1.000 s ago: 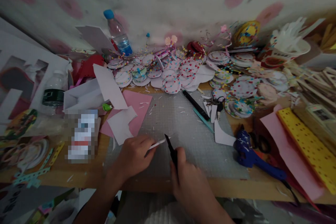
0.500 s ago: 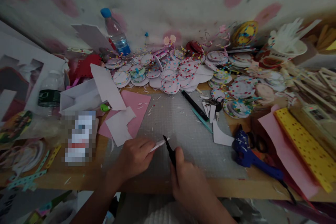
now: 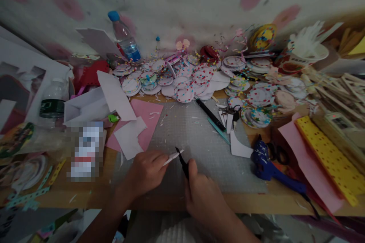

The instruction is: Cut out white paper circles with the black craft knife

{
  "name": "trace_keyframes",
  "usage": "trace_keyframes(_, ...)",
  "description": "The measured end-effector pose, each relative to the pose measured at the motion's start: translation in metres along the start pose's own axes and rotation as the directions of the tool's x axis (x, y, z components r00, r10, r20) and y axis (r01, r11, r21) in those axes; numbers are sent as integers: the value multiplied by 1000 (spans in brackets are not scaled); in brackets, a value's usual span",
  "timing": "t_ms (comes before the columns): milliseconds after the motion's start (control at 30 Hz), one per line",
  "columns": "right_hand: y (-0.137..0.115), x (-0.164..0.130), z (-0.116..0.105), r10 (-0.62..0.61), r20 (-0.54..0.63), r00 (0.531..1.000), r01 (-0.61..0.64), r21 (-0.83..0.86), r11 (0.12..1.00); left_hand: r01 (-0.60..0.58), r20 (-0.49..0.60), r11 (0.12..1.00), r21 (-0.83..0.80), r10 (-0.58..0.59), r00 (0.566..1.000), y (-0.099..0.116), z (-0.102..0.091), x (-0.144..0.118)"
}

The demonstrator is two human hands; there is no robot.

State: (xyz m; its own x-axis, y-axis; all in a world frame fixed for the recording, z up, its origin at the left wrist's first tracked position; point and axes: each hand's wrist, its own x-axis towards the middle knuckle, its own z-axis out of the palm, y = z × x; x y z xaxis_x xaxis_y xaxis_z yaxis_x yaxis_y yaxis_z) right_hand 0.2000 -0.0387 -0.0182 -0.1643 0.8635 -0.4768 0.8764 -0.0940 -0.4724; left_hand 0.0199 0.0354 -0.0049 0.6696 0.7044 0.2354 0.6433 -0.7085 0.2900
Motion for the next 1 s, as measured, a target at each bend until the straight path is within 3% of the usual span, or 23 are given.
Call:
trace_keyframes(200,-8,4,-10,10,90,996,-5,-46,999,4,8,1000,-11,-4,1000,-2,-1,2)
trace_keyframes(467,-5,5,3,8,-2,1000,-8,-50,999,38,20,999,-26,-37,999,-4,0,1)
trace_keyframes(567,-7,5,0,33,-5,999,-33,31,999,99,57,995,-32,-97,994,-5,-2,2)
trace_keyframes(667,-5,8,-5,-22,-47,999,29,146,989,218,112,975,-47,-212,971,-3,-4,5)
trace_keyframes(800,-1,7,-8,-7,-165,986,34,161,986,400,108,910,-108,-389,915,8,-5,6)
trace_keyframes(900,-1,-3,-9,-17,-220,975,71,240,968,466,123,863,-194,-450,885,16,-10,5)
trace_keyframes(1000,-3,-17,-16,-16,-220,975,90,333,939,528,208,792,-306,-486,849,18,-21,4)
